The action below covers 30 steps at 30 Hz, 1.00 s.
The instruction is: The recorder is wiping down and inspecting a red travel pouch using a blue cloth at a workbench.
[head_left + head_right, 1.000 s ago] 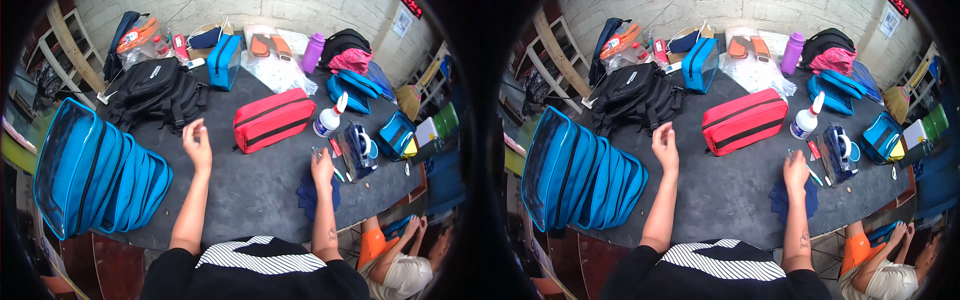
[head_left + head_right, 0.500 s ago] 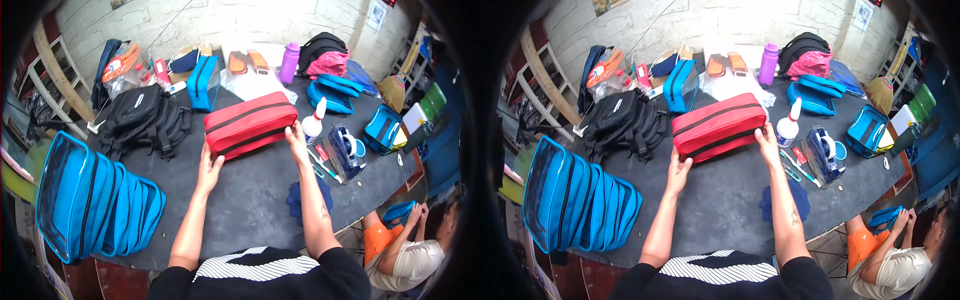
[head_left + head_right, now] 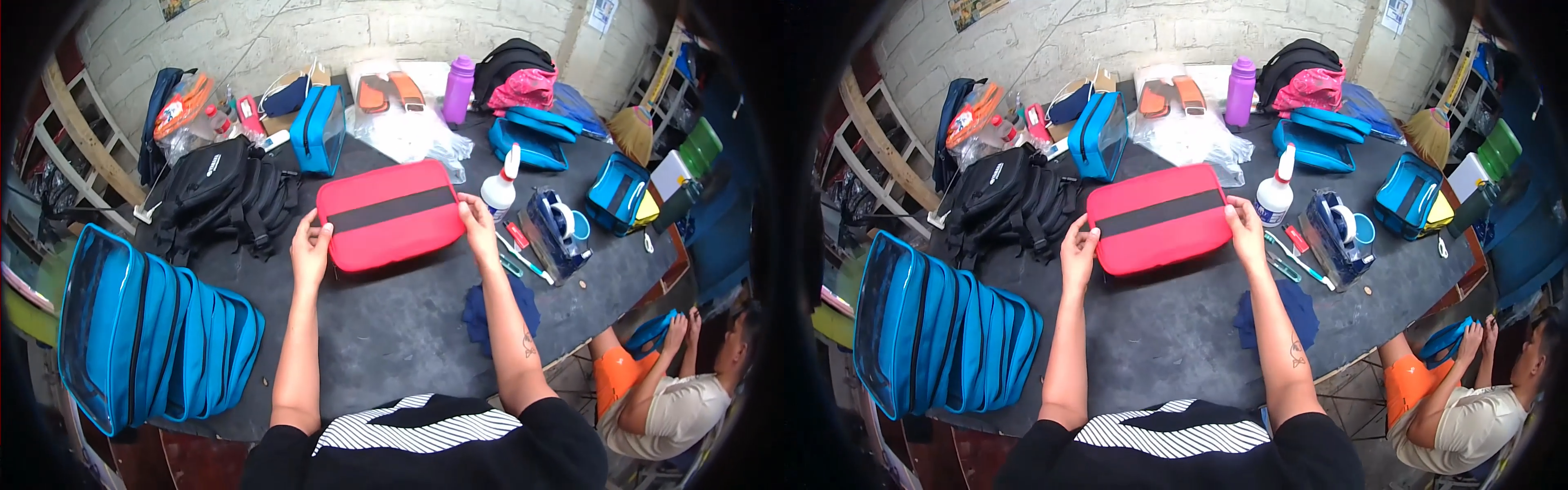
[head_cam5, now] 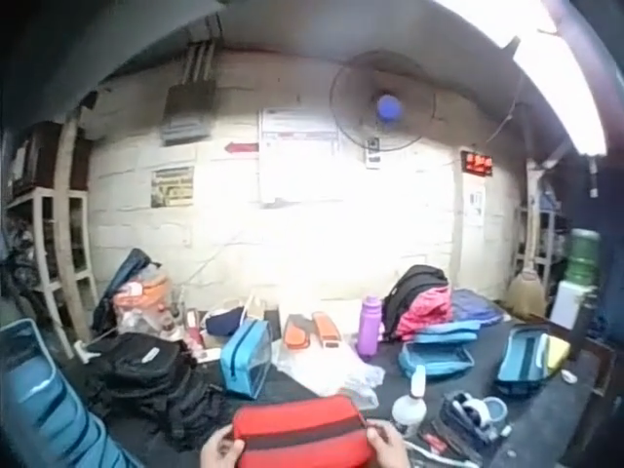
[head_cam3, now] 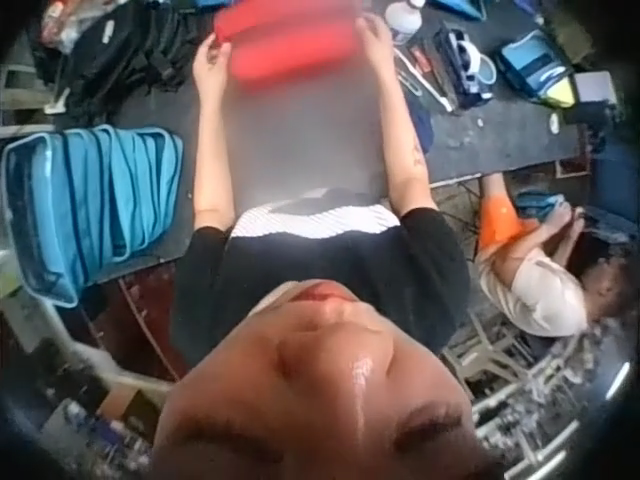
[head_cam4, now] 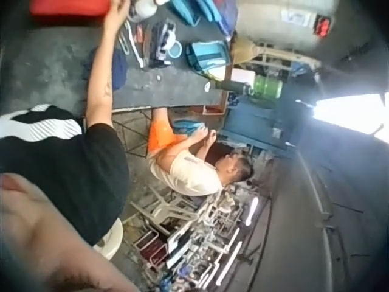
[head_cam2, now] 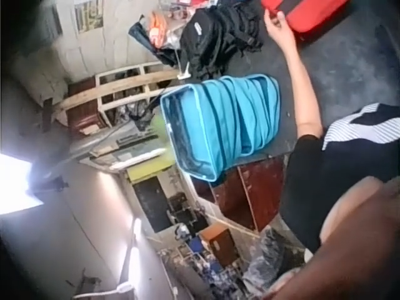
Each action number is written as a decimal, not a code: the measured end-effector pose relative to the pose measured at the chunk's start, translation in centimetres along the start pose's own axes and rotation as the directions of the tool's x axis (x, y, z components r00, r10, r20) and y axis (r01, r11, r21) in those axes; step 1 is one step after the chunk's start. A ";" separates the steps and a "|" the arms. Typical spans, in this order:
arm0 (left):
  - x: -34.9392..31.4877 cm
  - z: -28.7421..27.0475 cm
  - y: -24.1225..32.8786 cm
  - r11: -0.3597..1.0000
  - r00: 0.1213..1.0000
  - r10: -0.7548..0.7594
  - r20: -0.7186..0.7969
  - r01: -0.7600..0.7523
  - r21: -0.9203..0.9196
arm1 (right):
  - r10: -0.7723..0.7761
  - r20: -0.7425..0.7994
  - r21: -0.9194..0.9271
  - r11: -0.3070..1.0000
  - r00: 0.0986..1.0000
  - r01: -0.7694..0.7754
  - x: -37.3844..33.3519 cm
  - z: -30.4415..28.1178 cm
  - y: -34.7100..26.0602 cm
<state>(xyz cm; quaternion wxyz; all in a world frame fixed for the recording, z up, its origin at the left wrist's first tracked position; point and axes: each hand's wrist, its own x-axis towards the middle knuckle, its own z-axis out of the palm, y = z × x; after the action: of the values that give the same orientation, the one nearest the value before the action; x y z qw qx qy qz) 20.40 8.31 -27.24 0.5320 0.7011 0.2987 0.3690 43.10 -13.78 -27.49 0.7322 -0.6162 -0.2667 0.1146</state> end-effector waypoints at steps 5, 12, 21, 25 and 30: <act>0.1 -1.2 -1.3 0.997 0.994 -0.043 0.104 0.050 -0.065 | 0.085 0.036 -0.045 0.996 0.996 -0.083 -0.5 0.6 0.5; -1.9 -0.8 2.4 0.934 0.980 0.071 0.187 0.001 -0.358 | -0.094 0.053 -0.043 0.994 0.994 0.096 -1.7 0.7 -0.9; -2.2 -2.2 2.5 0.960 0.976 0.082 0.201 -0.024 -0.278 | -0.041 0.090 -0.023 0.999 0.995 0.044 -1.8 1.0 -0.6; -2.4 -2.0 2.4 0.944 0.982 0.097 0.163 -0.039 -0.329 | -0.020 0.086 -0.008 1.000 0.996 0.021 -1.8 1.1 -0.7; -2.4 -1.0 1.5 0.988 0.984 0.151 -0.094 -0.153 -0.007 | -0.007 0.094 -0.035 0.999 0.996 0.010 -2.2 1.6 -0.1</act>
<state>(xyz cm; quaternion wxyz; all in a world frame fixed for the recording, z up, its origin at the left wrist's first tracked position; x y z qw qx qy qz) 18.32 6.50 -26.15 0.4930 0.7000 0.2660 0.4429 40.40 -13.58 -27.84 0.7084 -0.6218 -0.3052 0.1355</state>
